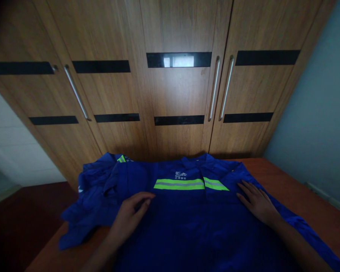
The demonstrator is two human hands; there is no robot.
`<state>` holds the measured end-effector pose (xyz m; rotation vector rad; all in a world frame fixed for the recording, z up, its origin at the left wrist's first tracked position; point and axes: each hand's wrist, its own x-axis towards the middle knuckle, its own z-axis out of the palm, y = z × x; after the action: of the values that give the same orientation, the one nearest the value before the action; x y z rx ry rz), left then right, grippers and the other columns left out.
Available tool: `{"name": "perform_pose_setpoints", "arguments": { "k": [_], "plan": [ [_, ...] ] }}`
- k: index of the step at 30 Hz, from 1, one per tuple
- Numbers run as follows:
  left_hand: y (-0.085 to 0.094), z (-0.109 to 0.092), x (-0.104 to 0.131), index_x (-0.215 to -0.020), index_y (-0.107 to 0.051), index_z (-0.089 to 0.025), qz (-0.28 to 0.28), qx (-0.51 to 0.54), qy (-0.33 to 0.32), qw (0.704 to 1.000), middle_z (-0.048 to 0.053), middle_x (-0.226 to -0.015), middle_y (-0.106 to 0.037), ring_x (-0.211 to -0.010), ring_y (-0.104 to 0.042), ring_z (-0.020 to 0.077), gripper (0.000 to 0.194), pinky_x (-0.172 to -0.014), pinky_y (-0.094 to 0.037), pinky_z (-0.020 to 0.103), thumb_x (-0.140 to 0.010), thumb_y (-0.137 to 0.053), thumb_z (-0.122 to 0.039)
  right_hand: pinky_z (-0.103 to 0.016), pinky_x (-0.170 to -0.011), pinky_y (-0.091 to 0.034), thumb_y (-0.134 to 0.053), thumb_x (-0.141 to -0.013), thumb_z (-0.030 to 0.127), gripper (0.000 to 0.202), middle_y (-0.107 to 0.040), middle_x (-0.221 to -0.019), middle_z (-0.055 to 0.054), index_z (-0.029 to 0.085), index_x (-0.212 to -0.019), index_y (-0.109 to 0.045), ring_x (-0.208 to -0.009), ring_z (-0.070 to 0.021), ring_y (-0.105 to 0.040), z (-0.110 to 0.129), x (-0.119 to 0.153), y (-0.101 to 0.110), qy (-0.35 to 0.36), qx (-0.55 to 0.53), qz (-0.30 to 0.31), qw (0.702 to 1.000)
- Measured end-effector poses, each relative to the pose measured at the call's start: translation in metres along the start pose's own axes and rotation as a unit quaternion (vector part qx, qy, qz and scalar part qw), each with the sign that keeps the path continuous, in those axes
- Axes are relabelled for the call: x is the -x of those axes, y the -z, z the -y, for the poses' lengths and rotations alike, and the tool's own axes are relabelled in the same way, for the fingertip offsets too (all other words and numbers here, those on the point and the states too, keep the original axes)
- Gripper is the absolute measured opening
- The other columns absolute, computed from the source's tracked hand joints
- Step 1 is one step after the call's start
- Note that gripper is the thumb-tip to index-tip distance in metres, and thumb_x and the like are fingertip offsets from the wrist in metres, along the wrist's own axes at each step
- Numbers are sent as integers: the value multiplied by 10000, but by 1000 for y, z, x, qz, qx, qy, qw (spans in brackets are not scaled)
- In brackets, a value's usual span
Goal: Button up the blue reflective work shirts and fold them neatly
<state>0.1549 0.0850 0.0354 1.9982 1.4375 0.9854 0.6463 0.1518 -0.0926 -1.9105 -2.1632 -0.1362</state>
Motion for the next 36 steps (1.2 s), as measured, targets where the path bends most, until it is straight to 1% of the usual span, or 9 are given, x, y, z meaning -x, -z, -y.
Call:
{"name": "perform_pose_setpoints", "arguments": {
  "k": [5,9,14,19,21,27,29,32,36],
  "plan": [
    [62,20,-1,-933,-653,-220,-176,-95,110,974,31,-925,-716,-890,-660,239,287,-825,-502,357,-850,-472,-427,-531,-1056,-328,-307,-861,627,642,-447,-1422,-99,232,-1340,-471,-1315,-304,-387,-4,0,-2,-2,-5,-7,1000],
    [92,52,-13,-963,-623,-173,-154,-103,204,961,68,-858,-707,-813,-673,268,362,-779,-516,397,-781,-537,-474,-518,-1062,-323,-307,-864,624,638,-450,-1418,-104,224,-1331,-481,-1316,-295,-388,-1,-1,-2,0,-4,-9,1000],
    [83,66,-29,-985,-590,-137,-142,127,276,942,28,-739,-671,-648,-661,186,472,-615,-542,299,-700,-669,-505,-516,-1061,-327,-302,-875,617,632,-458,-1413,-106,219,-1333,-480,-1310,-295,-396,-1,-2,-2,0,6,-15,1000],
    [73,60,-42,-780,-604,-161,-142,396,300,856,14,-703,-655,-576,-607,92,216,-496,-448,161,-761,-655,-370,-505,-1064,-331,-299,-881,616,628,-454,-1416,-99,220,-1332,-482,-1306,-283,-405,-1,-3,-4,1,13,-9,1000],
    [71,58,-48,-752,-603,-171,-130,424,310,841,14,-699,-661,-564,-603,94,220,-501,-457,169,-780,-623,-387,-497,-1067,-330,-303,-881,615,624,-452,-1419,-90,227,-1336,-480,-1306,-280,-406,-2,-3,-4,-1,15,-9,1000],
    [65,56,-70,-754,-634,-170,-84,85,210,970,55,-722,-702,-691,-666,223,187,-628,-524,298,-739,-604,-353,-496,-1062,-337,-310,-877,621,638,-452,-1418,-97,213,-1338,-476,-1303,-288,-407,-8,-4,-10,8,18,-18,1000],
    [64,51,-74,-743,-641,-174,-94,30,175,980,54,-754,-710,-769,-668,246,109,-706,-519,317,-721,-576,-258,-497,-1060,-339,-313,-874,624,641,-455,-1416,-95,213,-1337,-477,-1301,-291,-409,-8,-4,-11,6,20,-19,1000],
    [56,37,-74,-857,-678,-188,-96,5,124,988,47,-925,-724,-953,-642,247,217,-870,-475,322,-747,-491,-195,-495,-1062,-337,-304,-876,621,630,-456,-1416,-87,221,-1329,-486,-1302,-285,-408,-7,-4,-10,4,22,-17,1000],
    [27,10,-56,-1152,-626,-175,-6,-30,1,1000,56,-1159,-676,-1082,-605,216,404,-976,-429,330,-841,-368,-193,-497,-1065,-332,-300,-877,618,635,-456,-1415,-93,215,-1332,-483,-1305,-282,-404,-5,-4,-8,-1,21,-12,1000]
  ]
}}
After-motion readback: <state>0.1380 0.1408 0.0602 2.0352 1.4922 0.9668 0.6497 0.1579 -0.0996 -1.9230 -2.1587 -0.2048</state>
